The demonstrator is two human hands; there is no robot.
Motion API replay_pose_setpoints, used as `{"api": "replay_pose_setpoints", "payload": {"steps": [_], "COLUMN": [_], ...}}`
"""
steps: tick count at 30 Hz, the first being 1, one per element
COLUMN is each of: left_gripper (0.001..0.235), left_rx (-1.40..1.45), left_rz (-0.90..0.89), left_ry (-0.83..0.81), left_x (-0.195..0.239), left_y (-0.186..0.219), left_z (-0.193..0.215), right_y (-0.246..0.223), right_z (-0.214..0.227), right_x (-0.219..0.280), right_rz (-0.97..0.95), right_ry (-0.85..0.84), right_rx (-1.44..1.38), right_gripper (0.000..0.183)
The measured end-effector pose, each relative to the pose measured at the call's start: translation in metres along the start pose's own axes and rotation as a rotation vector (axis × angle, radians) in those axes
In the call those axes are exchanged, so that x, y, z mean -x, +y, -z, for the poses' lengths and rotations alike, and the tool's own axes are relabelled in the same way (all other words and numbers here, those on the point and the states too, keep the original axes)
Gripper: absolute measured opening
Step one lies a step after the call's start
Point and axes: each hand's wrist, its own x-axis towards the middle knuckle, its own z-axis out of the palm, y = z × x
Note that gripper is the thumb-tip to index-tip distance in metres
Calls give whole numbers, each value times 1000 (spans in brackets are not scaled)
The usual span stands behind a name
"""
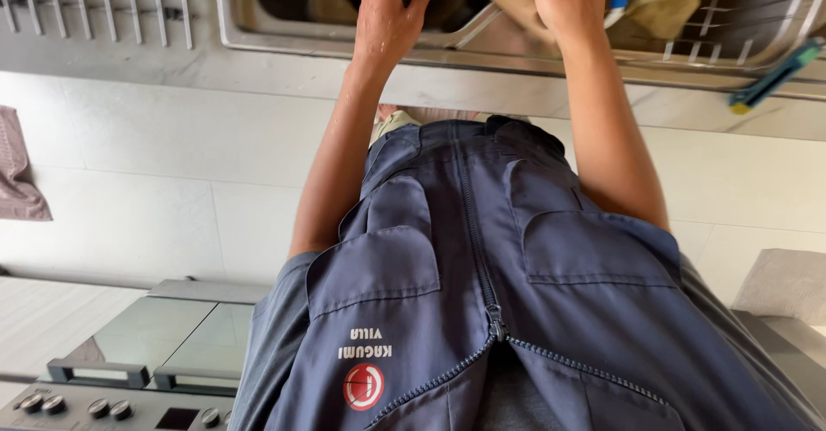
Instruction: The person cleans the bottom and interior of a burnt pan by scrubbing it with a small tool, rinsing it under a sink faucet, and wiping it with a cloth. They also pour water from a kettle into the pan to assist with the cleaning.
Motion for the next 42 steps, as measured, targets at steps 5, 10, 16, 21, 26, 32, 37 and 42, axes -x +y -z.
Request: {"api": "replay_pose_setpoints", "payload": {"steps": [5, 10, 16, 21, 26, 32, 37, 42], "left_gripper": [18, 21, 16, 29, 44, 34, 33, 30], "left_rx": [97, 192, 95, 161, 467, 1070, 1124, 1025], "left_rz": [58, 140, 66, 189, 602, 659, 635, 573], "left_ry": [-39, -134, -87, -178, -443, -446, -405, -235], "left_x": [-7, -18, -24, -28, -37, -35, -25, -26], "left_y": [64, 113, 136, 137, 127, 141, 151, 144], "left_z": [-48, -85, -112, -137, -164, -138, -106, -74], "right_y": [59, 161, 126, 62, -21, -38, -57, -82], "right_z": [82, 124, 148, 178, 191, 163, 133, 109], "right_x": [-3, -15, -11, 8, 32, 47, 46, 33], "right_rz": [63, -33, -463, -400, -222, -239, -280, -468], "right_ry": [349, 501, 300, 267, -97, -405, -421, -420], "right_rx": [88, 844, 316, -614, -1041, -1030, -806, -892], "right_gripper": [12, 30, 17, 16, 20, 18, 13, 27]}}
